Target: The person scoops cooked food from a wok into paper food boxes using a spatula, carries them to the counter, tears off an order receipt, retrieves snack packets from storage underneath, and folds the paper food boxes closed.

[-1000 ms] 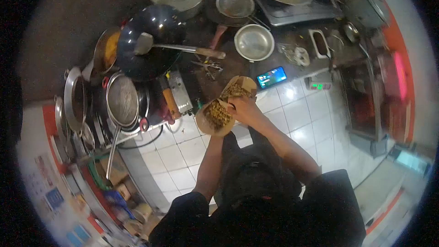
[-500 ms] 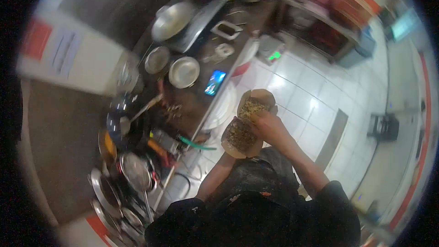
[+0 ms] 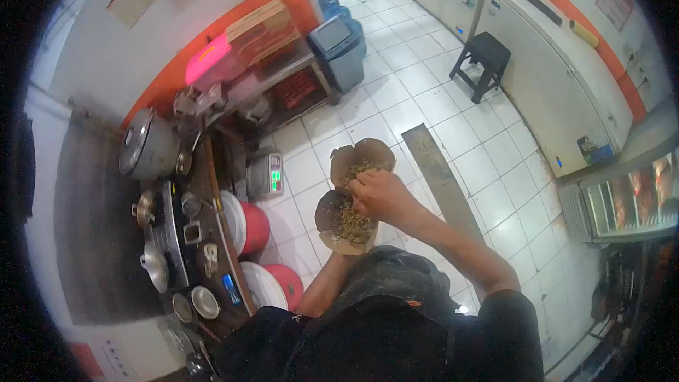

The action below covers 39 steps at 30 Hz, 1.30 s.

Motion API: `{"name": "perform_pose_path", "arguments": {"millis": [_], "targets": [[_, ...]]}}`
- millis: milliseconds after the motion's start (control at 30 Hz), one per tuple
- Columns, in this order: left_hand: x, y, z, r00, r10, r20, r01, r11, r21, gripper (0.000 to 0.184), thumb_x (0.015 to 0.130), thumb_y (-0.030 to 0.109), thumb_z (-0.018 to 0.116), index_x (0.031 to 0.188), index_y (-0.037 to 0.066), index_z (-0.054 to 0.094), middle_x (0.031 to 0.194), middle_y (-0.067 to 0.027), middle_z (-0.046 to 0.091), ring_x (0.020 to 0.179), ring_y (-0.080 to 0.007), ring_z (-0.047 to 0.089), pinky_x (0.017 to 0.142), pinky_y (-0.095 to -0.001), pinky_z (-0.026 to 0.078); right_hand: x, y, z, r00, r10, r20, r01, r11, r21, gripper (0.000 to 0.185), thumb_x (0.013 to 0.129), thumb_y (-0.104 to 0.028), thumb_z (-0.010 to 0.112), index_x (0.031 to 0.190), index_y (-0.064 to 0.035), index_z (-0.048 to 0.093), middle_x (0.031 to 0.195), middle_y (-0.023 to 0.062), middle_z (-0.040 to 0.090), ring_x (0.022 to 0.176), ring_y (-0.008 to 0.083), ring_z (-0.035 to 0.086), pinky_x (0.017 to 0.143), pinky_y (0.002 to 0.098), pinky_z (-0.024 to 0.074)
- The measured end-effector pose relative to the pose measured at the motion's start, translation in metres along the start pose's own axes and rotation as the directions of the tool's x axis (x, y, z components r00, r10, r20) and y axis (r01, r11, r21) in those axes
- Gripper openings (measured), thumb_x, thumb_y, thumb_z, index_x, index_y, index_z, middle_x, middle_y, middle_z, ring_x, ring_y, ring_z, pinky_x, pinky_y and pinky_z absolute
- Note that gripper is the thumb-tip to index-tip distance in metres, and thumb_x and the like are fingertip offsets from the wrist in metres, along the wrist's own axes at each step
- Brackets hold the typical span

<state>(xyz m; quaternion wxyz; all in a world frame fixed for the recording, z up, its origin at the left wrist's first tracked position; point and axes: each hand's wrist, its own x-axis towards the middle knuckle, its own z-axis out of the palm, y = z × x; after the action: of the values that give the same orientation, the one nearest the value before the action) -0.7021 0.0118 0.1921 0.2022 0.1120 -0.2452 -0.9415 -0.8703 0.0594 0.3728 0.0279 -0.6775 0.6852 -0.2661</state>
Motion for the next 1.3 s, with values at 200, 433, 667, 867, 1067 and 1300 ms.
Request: {"name": "perform_pose_path", "arguments": {"millis": [200,433,667,867,1067,1300], "targets": [[0.176,-0.052,-0.031,0.936,-0.287,0.205,0.293,0.308,-0.905,0.045,0.103,0.023,0.036,0.146,0.011,0.031,0.142,-0.0077,0.042,0.132,-0.0201,0.040,0.112,-0.0356,0.034,0.032,0.158,-0.039,0.996,0.074,-0.052,-0.072,0.997,0.037,0.014,0.081,-0.018,0.068,0.081,-0.0067,0.060,0.074,0.0082,0.057,0.072,0.0277,0.062,0.064,0.0394,0.0510],[0.399,0.014,0.065,0.899,-0.303,0.317,0.297,0.952,0.070,0.044,0.103,0.016,0.042,0.145,0.012,0.033,0.138,-0.0094,0.047,0.125,-0.0227,0.049,0.109,-0.0370,0.041,0.124,0.333,-0.127,0.992,0.107,-0.070,-0.108,0.994,-0.010,0.012,0.079,-0.014,0.067,0.080,-0.0052,0.059,0.074,0.0088,0.057,0.071,0.0278,0.062,0.060,0.0400,0.0513],[0.631,0.020,0.108,0.811,-0.487,0.324,0.399,0.866,0.301,0.044,0.104,0.027,0.038,0.145,0.011,0.032,0.140,-0.0113,0.046,0.128,-0.0232,0.047,0.107,-0.0393,0.043,0.203,0.510,-0.185,0.947,0.286,-0.143,-0.302,0.947,-0.106,0.016,0.073,-0.016,0.068,0.079,-0.0055,0.057,0.077,0.0085,0.058,0.074,0.0279,0.061,0.064,0.0399,0.0515],[0.840,0.002,0.075,0.838,-0.355,0.415,0.542,0.627,-0.559,0.045,0.106,0.030,0.029,0.148,0.014,0.031,0.149,-0.0097,0.037,0.134,-0.0243,0.041,0.113,-0.0410,0.037,0.330,0.685,-0.214,0.987,0.065,-0.146,-0.071,0.997,-0.036,0.017,0.071,-0.013,0.069,0.076,-0.0053,0.054,0.075,0.0109,0.057,0.072,0.0304,0.062,0.064,0.0421,0.0508],[0.961,0.099,0.126,0.979,0.079,0.186,-0.202,0.381,0.902,0.057,0.098,0.032,0.052,0.149,0.018,0.030,0.152,-0.0078,0.031,0.139,-0.0262,0.033,0.117,-0.0454,0.024,0.494,0.815,-0.238,0.995,-0.098,-0.037,0.099,0.994,0.036,0.016,0.072,-0.014,0.068,0.079,-0.0058,0.056,0.075,0.0102,0.058,0.071,0.0300,0.061,0.062,0.0421,0.0505],[1.153,0.187,0.079,1.000,0.014,-0.021,-0.016,0.998,-0.068,0.063,0.096,0.029,0.055,0.149,0.012,0.024,0.149,-0.0097,0.037,0.133,-0.0233,0.043,0.111,-0.0416,0.038,0.683,0.966,-0.250,0.980,-0.174,-0.099,0.184,0.977,0.108,0.012,0.075,-0.014,0.066,0.075,-0.0076,0.056,0.074,0.0078,0.057,0.070,0.0278,0.061,0.058,0.0398,0.0500]]}}
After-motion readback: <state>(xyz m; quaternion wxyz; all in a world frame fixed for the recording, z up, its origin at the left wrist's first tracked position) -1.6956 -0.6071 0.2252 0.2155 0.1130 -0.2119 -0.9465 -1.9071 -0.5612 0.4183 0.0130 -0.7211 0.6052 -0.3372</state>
